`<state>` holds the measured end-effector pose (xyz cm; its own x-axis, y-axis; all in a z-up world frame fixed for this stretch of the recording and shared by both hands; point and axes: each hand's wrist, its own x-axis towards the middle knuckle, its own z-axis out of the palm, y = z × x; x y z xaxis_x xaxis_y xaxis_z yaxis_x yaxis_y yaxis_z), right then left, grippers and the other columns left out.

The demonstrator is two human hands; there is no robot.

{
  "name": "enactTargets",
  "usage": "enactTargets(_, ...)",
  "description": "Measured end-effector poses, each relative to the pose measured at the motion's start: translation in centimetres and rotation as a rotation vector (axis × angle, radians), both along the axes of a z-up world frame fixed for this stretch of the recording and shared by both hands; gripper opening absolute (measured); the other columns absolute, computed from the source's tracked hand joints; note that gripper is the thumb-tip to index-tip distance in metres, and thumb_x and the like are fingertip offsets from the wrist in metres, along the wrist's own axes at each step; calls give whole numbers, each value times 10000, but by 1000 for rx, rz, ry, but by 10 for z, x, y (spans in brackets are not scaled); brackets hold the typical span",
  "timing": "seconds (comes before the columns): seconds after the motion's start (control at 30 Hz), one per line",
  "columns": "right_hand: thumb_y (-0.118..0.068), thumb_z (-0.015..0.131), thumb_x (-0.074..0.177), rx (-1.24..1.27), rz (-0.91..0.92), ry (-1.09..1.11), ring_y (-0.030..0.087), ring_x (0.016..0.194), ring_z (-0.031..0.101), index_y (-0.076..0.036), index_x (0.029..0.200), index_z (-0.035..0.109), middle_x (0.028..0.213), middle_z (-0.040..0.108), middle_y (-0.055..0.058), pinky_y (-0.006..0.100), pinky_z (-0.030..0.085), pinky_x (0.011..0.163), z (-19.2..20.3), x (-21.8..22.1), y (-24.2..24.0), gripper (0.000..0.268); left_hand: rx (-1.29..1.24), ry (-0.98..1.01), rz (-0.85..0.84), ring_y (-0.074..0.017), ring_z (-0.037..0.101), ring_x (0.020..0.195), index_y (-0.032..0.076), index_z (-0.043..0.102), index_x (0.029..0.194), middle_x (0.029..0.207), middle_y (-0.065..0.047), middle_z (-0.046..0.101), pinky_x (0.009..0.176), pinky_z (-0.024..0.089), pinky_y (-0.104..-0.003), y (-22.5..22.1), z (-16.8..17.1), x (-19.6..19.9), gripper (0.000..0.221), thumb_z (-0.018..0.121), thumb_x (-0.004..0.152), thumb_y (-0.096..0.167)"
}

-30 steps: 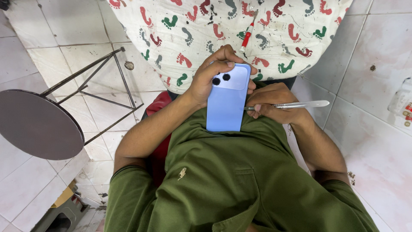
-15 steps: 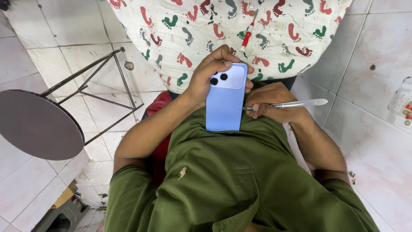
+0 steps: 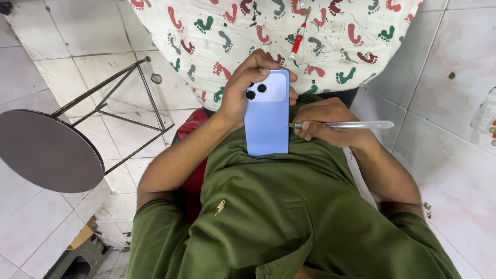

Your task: The person uses a metal prying tool to carefully pry open the back cover of a light blue smartphone. After removing the cover, the internal components are exposed.

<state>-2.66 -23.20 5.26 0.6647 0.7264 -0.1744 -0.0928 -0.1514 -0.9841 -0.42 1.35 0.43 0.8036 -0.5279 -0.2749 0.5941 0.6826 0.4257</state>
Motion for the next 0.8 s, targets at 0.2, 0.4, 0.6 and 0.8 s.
enactTargets(0.2,-35,501,1036,-17,-114,117,155,699,673,56,1019,665,897,710,113,282,576,639,1,-12,5,188,71,-91,35,-386,745,975,26,448,1120,1188,-319,671,886,648,-492,0,4,-2,181,461,1056,195)
enactTargets(0.4,-28,532,1005,-36,-136,78,154,678,693,65,1010,678,875,723,115,267,591,614,-4,-15,6,173,-18,-84,-19,-379,742,1018,38,452,1147,1217,-307,652,910,651,-500,0,6,1,173,454,1044,177)
enactTargets(0.6,-32,565,986,-62,-40,13,159,649,689,56,978,698,863,724,122,271,568,597,-3,-12,-2,161,-34,-90,-48,-389,745,1012,32,482,1143,1212,-309,657,892,653,-510,-1,6,-1,163,456,1055,166)
enactTargets(0.8,-92,574,1017,-50,24,-27,164,664,694,42,999,703,846,721,107,284,570,608,-1,-6,-5,188,-21,-68,-48,-382,749,999,35,491,1139,1200,-304,662,882,655,-506,-1,5,-1,165,461,1048,169)
